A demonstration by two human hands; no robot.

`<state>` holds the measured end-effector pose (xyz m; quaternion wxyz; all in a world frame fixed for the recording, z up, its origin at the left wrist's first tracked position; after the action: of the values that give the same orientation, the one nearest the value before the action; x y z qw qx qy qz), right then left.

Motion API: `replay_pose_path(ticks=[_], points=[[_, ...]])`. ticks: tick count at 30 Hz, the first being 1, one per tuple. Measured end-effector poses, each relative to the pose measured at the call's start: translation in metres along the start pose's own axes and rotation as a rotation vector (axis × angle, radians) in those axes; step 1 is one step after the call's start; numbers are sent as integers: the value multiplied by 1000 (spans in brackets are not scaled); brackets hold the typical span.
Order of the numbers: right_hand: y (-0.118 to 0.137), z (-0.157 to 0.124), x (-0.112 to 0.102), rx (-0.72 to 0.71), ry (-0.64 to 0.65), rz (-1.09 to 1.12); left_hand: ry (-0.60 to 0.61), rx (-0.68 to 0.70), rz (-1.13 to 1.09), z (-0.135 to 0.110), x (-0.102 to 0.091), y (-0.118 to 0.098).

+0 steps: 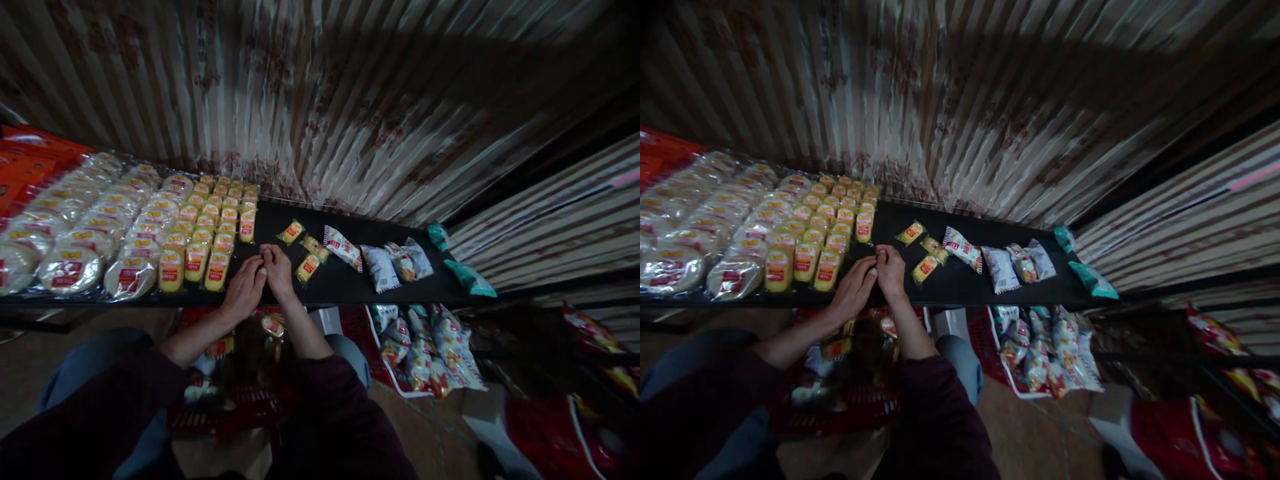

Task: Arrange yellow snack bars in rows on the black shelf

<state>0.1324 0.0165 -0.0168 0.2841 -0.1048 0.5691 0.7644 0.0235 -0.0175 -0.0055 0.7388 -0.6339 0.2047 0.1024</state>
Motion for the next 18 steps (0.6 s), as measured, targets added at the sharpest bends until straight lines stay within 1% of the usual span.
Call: replay_pose_path(ticks=[3, 8, 11, 13, 15, 16, 18], points=[[4, -21, -8, -14, 16, -9, 57, 61, 46, -12, -4, -3], [20, -66, -23, -53, 65, 36, 208, 225, 75, -41, -9, -10], [25, -99, -30, -92, 144, 41, 330, 294, 140, -63, -6, -10], [20, -119, -33, -99, 191, 8, 428, 305, 215, -77, 1, -4], [8, -136, -29, -87, 315, -64, 547, 284, 303, -89, 10, 9], [1, -143, -25, -85, 408, -125, 619, 262, 347, -94, 14, 17], [-13, -154, -11, -66, 649, -227, 772, 196, 434, -102, 22, 35]])
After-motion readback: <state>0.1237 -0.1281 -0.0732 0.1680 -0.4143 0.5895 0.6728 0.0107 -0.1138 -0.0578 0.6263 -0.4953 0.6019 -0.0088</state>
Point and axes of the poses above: each hand's wrist, its own z-axis towards the middle knuckle, its own x-axis out of the palm, y = z × x, the point moved 5 cm from there along z, towards the middle knuckle, and after that the axes turned 12 degrees about -x, right-handed, at the moved point
